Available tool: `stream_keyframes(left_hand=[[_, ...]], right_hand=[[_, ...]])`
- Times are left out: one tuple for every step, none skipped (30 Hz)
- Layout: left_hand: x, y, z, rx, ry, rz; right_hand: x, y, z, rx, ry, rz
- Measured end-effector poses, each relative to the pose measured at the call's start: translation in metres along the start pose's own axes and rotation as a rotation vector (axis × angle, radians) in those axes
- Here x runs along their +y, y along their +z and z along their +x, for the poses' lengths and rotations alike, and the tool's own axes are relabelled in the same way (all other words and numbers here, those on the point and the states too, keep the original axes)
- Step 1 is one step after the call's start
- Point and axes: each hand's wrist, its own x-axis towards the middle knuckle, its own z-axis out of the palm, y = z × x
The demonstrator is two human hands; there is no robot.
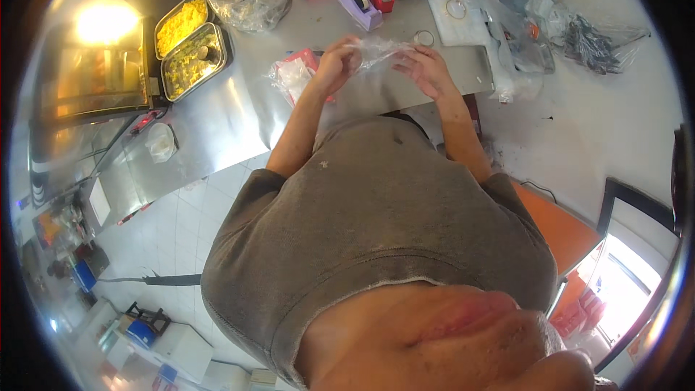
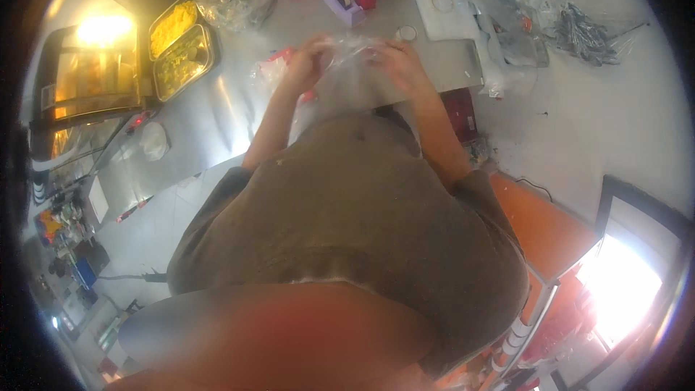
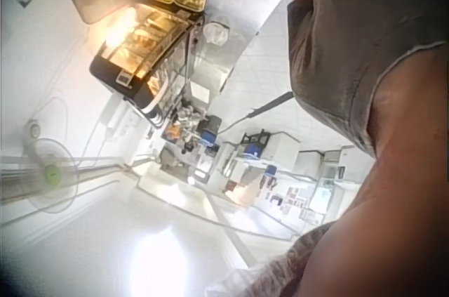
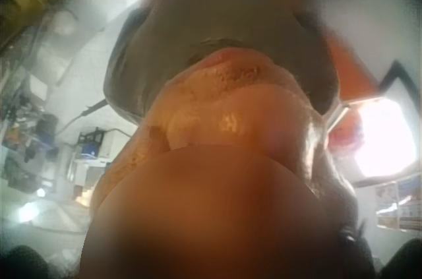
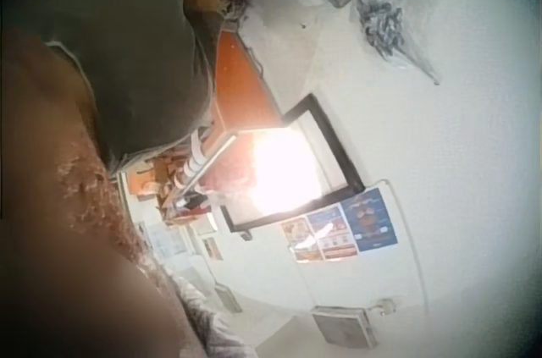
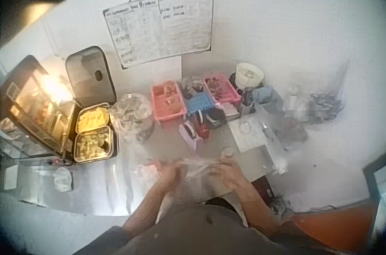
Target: The person handles printed receipts and places them into a plastic bag. They then retrieve a red food container, scoop food items from a heated display case into it, and seal the container. Finally, they place the sealed container into a plastic bag and attach a receipt.
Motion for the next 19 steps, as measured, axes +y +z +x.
stream_keyframes(left_hand=[[0.009, -0.012, -0.001, -0.13, -0.16, -0.016], [0.013, -0.02, -0.001, -0.26, -0.32, -0.032], [0.014, -0.013, -0.004, -0.292, -0.186, -0.18], [0.019, 0.003, -0.007, -0.325, -0.046, -0.324], [0.021, 0.019, -0.011, -0.319, 0.034, -0.419], [0.024, 0.035, -0.014, -0.323, 0.112, -0.514], [0.026, 0.051, -0.018, -0.289, 0.134, -0.559], [0.027, 0.062, -0.023, -0.256, 0.156, -0.603], [0.023, 0.062, -0.025, -0.154, 0.246, -0.181], [0.012, 0.053, -0.024, -0.041, 0.338, 0.242], [0.003, 0.045, -0.019, 0.079, 0.429, 0.66], [-0.005, 0.043, -0.012, 0.137, 0.392, 0.623], [-0.013, 0.041, -0.003, 0.193, 0.352, 0.588], [-0.016, 0.04, 0.006, 0.252, 0.311, 0.552], [-0.015, 0.037, 0.01, 0.345, 0.296, 0.486], [-0.014, 0.034, 0.013, 0.437, 0.282, 0.417], [-0.015, 0.033, 0.016, 0.518, 0.258, 0.349], [-0.014, 0.027, 0.017, 0.469, 0.215, 0.437], [-0.008, 0.01, 0.014, 0.435, 0.178, 0.526]], right_hand=[[-0.003, 0.006, -0.005, -0.037, 0.159, 0.249], [-0.004, 0.012, -0.01, -0.073, 0.319, 0.498], [-0.003, 0.015, -0.015, -0.087, 0.28, 0.41], [-0.004, 0.02, -0.016, -0.105, 0.235, 0.321], [-0.004, 0.024, -0.017, -0.123, 0.19, 0.232], [-0.005, 0.027, -0.017, -0.138, 0.138, 0.146], [-0.008, 0.03, -0.013, -0.157, 0.082, 0.058], [-0.011, 0.032, -0.008, -0.175, 0.026, -0.029], [-0.016, 0.029, 0.0, -0.096, -0.086, -0.179], [-0.017, 0.021, 0.011, -0.017, -0.201, -0.325], [-0.017, 0.011, 0.023, 0.07, -0.319, -0.469], [-0.003, -0.004, 0.034, 0.084, -0.323, -0.598], [0.018, -0.022, 0.049, 0.102, -0.323, -0.724], [0.023, -0.032, 0.061, 0.12, -0.321, -0.849], [0.014, -0.029, 0.056, -0.031, -0.333, -0.914], [0.0, -0.022, 0.036, -0.183, -0.343, -0.979], [-0.022, -0.015, 0.017, -0.323, -0.348, -1.04], [-0.057, -0.024, 0.006, -0.312, -0.499, -1.135], [-0.101, -0.029, -0.007, -0.317, -0.652, -1.223]])
